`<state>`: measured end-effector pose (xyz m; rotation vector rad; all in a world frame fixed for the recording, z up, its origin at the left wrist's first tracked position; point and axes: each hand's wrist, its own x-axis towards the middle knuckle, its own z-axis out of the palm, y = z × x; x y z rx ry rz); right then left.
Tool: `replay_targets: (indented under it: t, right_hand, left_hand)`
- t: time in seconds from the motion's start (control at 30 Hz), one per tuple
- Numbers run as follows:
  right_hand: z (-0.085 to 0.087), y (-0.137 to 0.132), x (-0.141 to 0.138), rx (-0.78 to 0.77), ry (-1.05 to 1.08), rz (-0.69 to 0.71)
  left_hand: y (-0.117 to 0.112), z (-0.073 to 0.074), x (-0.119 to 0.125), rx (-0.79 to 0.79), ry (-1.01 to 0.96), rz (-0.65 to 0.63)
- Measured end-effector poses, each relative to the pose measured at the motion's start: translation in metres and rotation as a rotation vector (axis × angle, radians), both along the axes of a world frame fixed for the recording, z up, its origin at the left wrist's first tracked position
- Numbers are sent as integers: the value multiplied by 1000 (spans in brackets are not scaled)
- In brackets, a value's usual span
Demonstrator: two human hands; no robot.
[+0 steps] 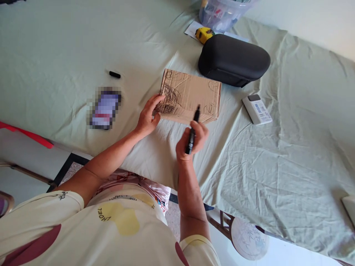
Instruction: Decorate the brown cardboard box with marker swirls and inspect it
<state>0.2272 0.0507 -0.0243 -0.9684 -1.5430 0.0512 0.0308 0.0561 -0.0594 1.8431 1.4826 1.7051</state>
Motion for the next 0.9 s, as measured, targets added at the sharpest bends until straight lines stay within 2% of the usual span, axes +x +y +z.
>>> replay_targets:
  t: [0.1, 0.17, 0.27, 0.4, 0.47, 0.57, 0.73, 0.9]
  right_hand:
    - [2, 15, 21, 17, 87, -215]
    - [0, 26, 37, -62, 36, -284]
    - [-11, 43, 61, -329, -171, -295]
    - [-28, 56, 77, -620, -305, -329]
    - [-31, 58, 78, -699, -355, -347]
    - [-25, 54, 72, -750, -444, -349]
    - [-12, 45, 64, -793, -581, -328]
    - [-13, 42, 63, -794, -578, -296]
  left_hand:
    - [3, -3, 1, 2, -1, 31]
    - [5, -8, -1, -14, -28, 78]
    - [8, -15, -9, -61, -83, 179]
    - [10, -16, -20, -90, -98, 252]
    - [10, -12, -23, -83, -86, 273]
    - [4, -2, -25, -65, -51, 298]
    - [-30, 12, -33, -97, -11, 410]
    - [-83, 15, -65, -226, 28, 678]
